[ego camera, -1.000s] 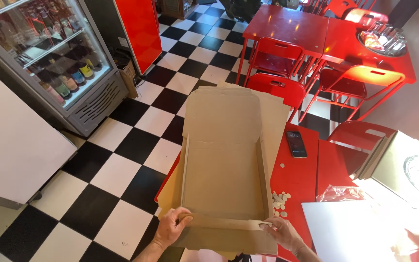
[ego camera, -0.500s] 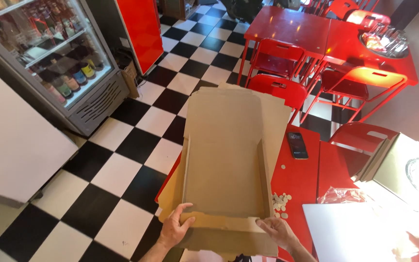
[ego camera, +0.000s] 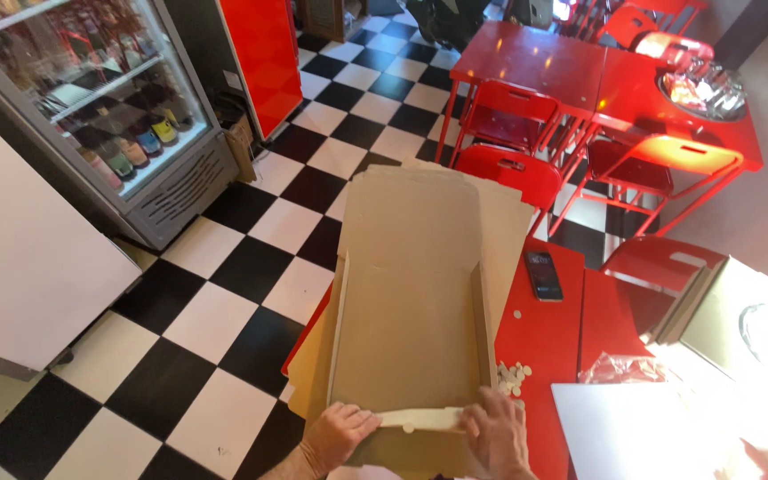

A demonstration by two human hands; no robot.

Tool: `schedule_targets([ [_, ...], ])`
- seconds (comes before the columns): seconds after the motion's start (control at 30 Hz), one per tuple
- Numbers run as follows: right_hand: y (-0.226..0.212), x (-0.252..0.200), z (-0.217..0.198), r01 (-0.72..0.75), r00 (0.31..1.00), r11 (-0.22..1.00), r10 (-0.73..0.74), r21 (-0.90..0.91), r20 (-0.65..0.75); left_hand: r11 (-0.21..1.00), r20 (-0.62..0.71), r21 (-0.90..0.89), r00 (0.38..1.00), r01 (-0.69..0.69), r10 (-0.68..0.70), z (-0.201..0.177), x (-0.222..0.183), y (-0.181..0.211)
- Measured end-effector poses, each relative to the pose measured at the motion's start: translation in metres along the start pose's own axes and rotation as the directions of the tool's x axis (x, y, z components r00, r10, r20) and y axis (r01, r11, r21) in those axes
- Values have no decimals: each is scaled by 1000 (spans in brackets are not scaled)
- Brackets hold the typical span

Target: Assembling cardboard pizza boxes and placing white paper inserts inside them.

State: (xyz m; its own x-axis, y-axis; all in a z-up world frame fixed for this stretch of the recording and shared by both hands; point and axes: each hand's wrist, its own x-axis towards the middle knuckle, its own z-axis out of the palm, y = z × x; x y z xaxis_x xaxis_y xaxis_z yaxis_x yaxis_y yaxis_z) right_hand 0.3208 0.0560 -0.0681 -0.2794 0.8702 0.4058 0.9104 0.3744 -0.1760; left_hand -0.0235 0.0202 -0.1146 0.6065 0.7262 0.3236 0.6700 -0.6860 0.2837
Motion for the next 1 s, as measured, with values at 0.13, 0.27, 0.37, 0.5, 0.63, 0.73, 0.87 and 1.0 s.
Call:
schedule_targets([
  [0.13, -32, 4, -10, -4, 868, 999, 19, -32, 495, 999, -29, 29, 999, -38, 39, -12, 9, 9],
  [0.27, -18, -6, 28, 139, 923, 968, -203, 207, 328, 1000, 58, 9, 998, 7, -8, -5, 14, 2],
  [0.37, -9, -16, 35, 132, 861, 978, -195, 164, 470, 1000, 137, 14, 990, 19, -20, 3, 14, 1],
  [0.5, -3, -9, 41, 64, 868, 981, -146, 185, 475, 995, 204, -15, 974, 103, -98, 14, 12, -6],
  [0.63, 1, -7, 29, 25, 829, 988, -106, 153, 549, 984, 226, -48, 962, 170, -155, 0, 10, -9],
  [0.73, 8, 1, 29, 26, 835, 969, -157, 247, 528, 993, 205, -13, 972, 120, -115, 6, 8, -24],
  [0.87, 5, 7, 13, 114, 782, 981, -185, 155, 595, 987, 474, 15, 868, 161, -149, -8, 22, -22],
  [1.0, 11, 15, 16, 152, 777, 943, -299, 296, 554, 932, 175, -327, 979, 157, -103, -52, 61, 18],
])
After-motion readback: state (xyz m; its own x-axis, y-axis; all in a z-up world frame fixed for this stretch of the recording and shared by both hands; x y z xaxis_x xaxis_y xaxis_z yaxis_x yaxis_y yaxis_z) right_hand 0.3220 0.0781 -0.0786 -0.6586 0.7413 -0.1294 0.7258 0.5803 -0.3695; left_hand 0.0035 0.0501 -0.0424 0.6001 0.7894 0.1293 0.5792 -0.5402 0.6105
